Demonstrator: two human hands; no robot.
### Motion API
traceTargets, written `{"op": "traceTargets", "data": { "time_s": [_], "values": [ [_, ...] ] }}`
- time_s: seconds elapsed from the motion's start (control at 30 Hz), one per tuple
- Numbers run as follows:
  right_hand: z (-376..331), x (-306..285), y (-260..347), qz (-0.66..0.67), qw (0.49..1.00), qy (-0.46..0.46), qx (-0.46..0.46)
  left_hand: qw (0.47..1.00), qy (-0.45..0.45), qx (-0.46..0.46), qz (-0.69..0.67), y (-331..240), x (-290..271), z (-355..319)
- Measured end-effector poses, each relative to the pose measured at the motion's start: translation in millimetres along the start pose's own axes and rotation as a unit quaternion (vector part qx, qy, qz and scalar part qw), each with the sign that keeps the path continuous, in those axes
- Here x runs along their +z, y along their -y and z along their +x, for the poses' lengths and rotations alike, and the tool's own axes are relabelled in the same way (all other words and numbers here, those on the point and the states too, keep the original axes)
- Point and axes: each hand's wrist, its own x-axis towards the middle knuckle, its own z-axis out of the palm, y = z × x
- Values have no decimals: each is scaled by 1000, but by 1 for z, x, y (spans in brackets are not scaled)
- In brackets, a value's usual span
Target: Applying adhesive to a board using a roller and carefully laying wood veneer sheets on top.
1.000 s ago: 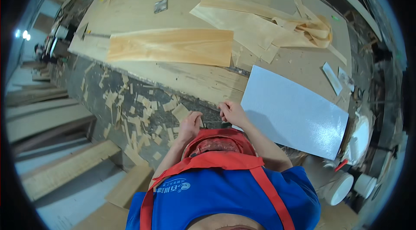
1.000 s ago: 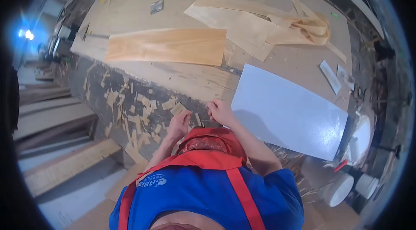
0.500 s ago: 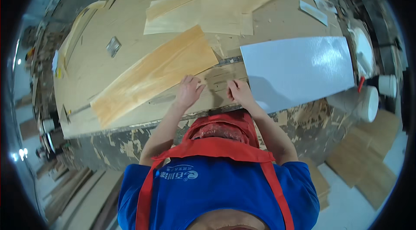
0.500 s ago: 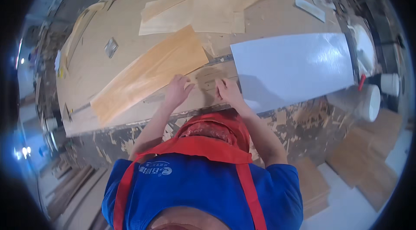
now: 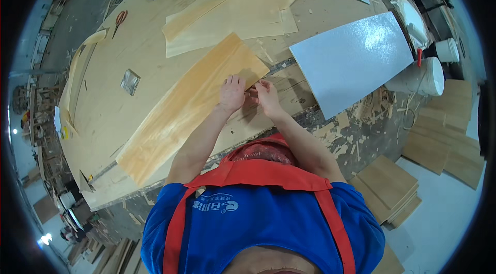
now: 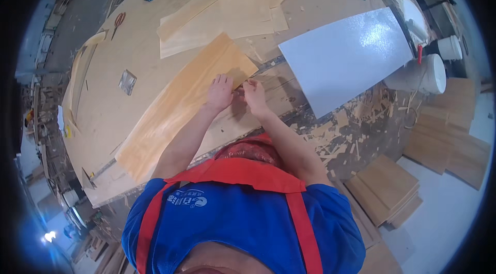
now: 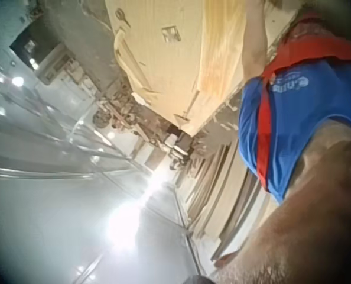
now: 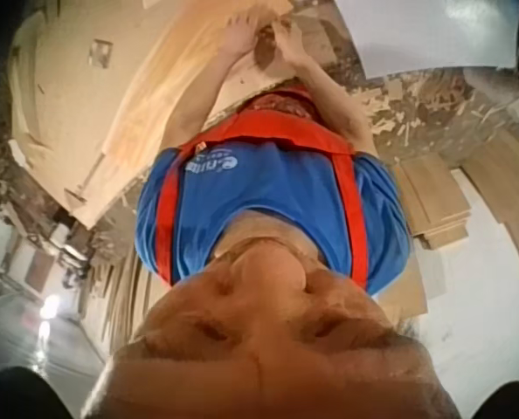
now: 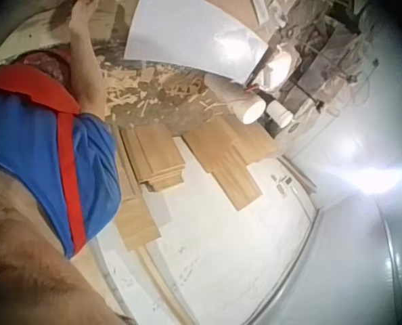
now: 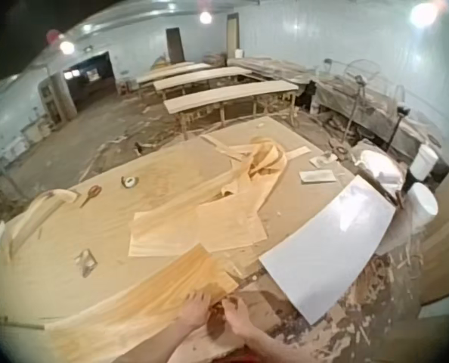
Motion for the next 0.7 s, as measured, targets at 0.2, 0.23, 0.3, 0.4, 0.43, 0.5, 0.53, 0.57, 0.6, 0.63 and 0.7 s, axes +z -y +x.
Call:
{"op": "traceTargets", "data": {
  "time_s": [0.2,0.23,0.3,0.4,0.43,0.5,0.53,0.57,0.6,0.63,0.7],
  "values": [
    [-1,5,-2,66,998,17,9,999,-3,7,-33,8,1,2],
    [-2,6,-2,65,998,10,2,999,0,9,-34,10,2,2],
    [-3,8,-3,60,998,-1,-12,997,14,-3,-77,18,2,3],
    [-1,8,-1,51,998,-18,-12,992,41,-14,-119,22,-4,8],
    [0,7,-1,47,998,-25,-13,989,58,-19,-138,24,-6,10],
    [2,4,-1,47,999,-22,-8,984,76,-25,-157,25,-11,12],
    [3,2,-1,48,999,-19,-6,982,86,-29,-164,25,-15,13],
    [5,1,-2,49,999,-16,-3,980,96,-32,-172,24,-18,14],
    [7,0,-3,50,999,-17,-2,977,106,-35,-179,25,-19,15],
    [9,-1,-4,44,999,-18,0,977,108,-35,-178,25,-18,16],
    [10,-1,-2,29,999,-18,5,978,103,-35,-179,28,-15,17]
  ]
}}
